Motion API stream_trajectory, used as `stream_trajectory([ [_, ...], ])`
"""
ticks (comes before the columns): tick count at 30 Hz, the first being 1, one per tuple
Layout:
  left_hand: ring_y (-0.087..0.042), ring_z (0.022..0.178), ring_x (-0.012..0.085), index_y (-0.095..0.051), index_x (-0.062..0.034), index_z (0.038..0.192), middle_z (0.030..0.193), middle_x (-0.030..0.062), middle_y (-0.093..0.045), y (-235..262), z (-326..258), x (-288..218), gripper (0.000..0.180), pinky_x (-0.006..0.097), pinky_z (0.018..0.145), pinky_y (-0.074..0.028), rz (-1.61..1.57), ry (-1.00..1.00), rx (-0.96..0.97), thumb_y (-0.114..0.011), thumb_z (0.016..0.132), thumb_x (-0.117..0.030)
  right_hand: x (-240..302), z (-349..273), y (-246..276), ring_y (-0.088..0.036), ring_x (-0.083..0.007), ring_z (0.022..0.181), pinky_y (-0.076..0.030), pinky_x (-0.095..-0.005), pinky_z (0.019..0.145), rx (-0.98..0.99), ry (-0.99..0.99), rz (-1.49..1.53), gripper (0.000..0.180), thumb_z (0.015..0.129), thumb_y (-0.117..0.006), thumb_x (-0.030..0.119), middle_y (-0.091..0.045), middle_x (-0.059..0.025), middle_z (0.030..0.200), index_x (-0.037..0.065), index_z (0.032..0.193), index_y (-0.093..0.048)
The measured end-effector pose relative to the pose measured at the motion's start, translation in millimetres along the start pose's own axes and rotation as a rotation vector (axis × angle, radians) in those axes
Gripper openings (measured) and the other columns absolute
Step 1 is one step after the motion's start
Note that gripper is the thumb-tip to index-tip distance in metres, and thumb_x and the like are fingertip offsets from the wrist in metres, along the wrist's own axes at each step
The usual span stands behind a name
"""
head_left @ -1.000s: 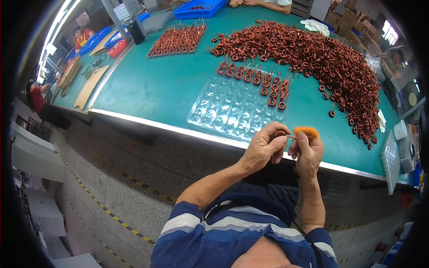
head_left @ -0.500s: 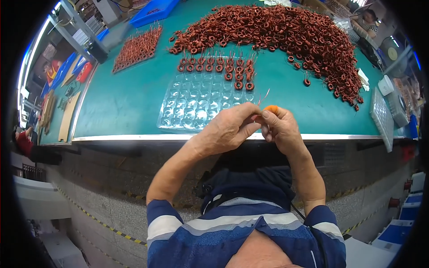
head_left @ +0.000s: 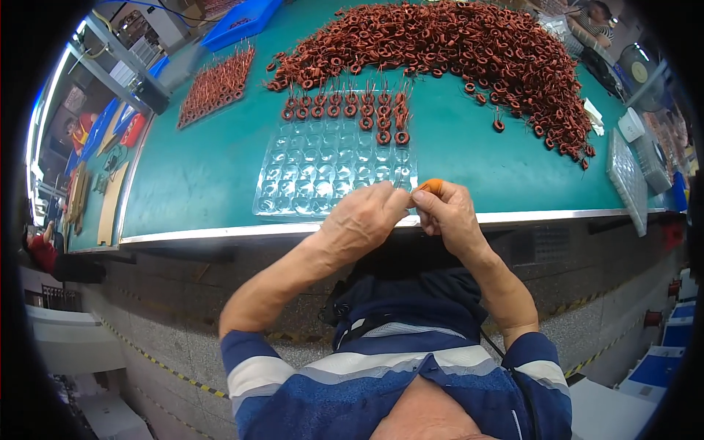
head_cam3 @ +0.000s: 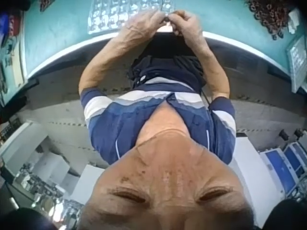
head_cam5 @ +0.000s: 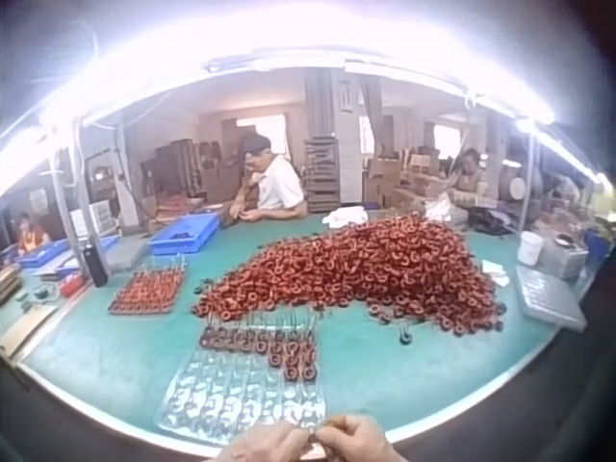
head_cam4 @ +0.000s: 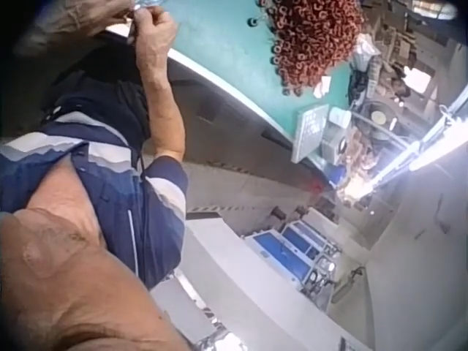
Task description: Assembling and processing small electronic coil components at a manufacturing workstation.
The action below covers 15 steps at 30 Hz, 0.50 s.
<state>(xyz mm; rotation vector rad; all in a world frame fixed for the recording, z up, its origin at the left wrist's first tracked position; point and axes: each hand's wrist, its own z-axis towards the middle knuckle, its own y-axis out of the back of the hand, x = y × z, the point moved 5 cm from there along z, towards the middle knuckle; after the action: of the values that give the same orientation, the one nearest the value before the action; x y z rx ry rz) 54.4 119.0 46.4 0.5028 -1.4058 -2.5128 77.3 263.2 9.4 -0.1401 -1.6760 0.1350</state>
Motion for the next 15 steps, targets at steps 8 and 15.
stream_trajectory([
  [8, -0.059, 0.067, 0.0136, -0.043, -0.0009, 0.109, 0.084, 0.0076, -0.058, -33.9, -10.4, -0.1, 0.025, 0.026, 0.061, -0.05, -1.451, 0.495, -0.394, -0.059, 0.095, -0.013, 18.5, -1.2, 2.9, -0.044, -0.0053, 0.044, -0.032, -0.0209, 0.04, 0.034, 0.057, 0.097, 0.018, 0.089, -0.061, 0.016, -0.053, -0.0002, 0.056, -0.001, 0.082, -0.064],
  [15, -0.055, 0.07, 0.0135, -0.034, 0.0015, 0.129, 0.084, 0.0082, -0.054, -30.7, -18.1, -1.3, 0.037, 0.024, 0.063, -0.046, -1.52, 0.498, -0.44, -0.047, 0.1, -0.017, 14.2, 1.2, 0.7, -0.058, -0.0088, 0.068, -0.048, -0.0233, 0.061, -0.007, 0.117, -0.14, 0.031, 0.087, -0.071, 0.024, -0.062, -0.0021, 0.077, -0.003, 0.099, -0.063],
])
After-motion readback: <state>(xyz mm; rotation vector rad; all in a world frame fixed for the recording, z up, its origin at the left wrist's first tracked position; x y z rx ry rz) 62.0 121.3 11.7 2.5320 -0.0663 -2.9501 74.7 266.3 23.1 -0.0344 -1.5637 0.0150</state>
